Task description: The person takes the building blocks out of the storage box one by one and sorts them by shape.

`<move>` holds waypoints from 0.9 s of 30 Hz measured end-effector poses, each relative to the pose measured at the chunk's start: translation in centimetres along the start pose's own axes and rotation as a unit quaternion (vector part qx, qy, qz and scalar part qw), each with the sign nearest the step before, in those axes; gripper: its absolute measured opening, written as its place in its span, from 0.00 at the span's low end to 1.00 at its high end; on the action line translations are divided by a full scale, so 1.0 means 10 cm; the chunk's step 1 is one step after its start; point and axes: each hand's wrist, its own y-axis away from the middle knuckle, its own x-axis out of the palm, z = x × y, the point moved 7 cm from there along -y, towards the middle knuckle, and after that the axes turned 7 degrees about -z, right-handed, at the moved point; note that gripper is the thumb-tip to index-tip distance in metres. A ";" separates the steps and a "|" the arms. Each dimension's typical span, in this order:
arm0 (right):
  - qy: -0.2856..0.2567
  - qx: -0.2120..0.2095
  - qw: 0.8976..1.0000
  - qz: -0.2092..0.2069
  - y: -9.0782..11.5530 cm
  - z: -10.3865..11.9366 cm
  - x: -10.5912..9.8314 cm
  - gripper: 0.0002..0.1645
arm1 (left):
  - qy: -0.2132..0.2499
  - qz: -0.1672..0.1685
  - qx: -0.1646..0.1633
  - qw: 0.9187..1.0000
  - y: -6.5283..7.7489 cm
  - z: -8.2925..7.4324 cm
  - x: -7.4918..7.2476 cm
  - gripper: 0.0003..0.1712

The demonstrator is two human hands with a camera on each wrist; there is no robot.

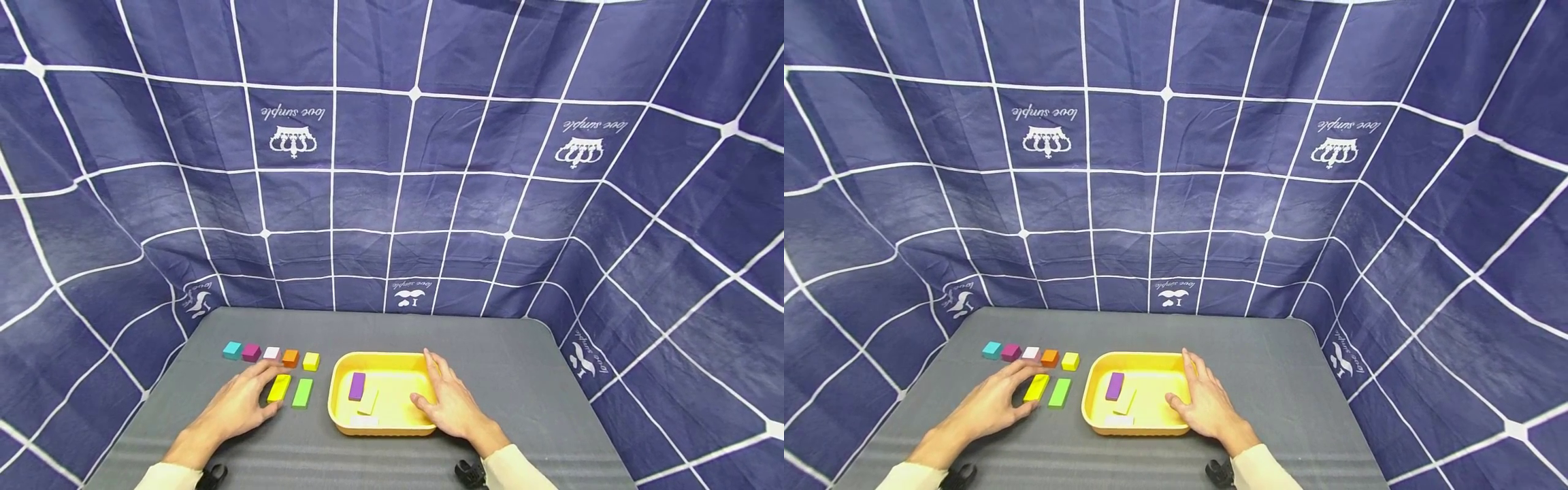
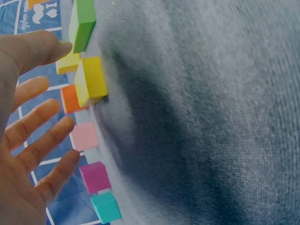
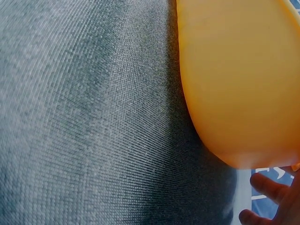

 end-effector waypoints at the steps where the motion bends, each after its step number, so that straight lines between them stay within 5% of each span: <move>1: 0.000 0.001 1.000 0.000 0.00 0.00 0.00 0.61 | -0.002 -0.008 0.005 1.000 -0.01 -0.02 -0.02 0.36; 6: -0.001 0.004 1.000 0.001 0.01 -0.01 0.01 0.61 | -0.003 -0.040 0.027 0.999 -0.07 -0.14 -0.08 0.34; 18: -0.007 0.008 1.000 -0.001 0.02 0.00 -0.01 0.60 | 0.004 -0.047 0.074 0.996 -0.36 -0.58 -0.15 0.36; 27: -0.013 0.009 1.000 0.000 0.00 -0.02 0.00 0.60 | 0.011 -0.005 0.117 0.993 -0.59 -0.98 -0.09 0.39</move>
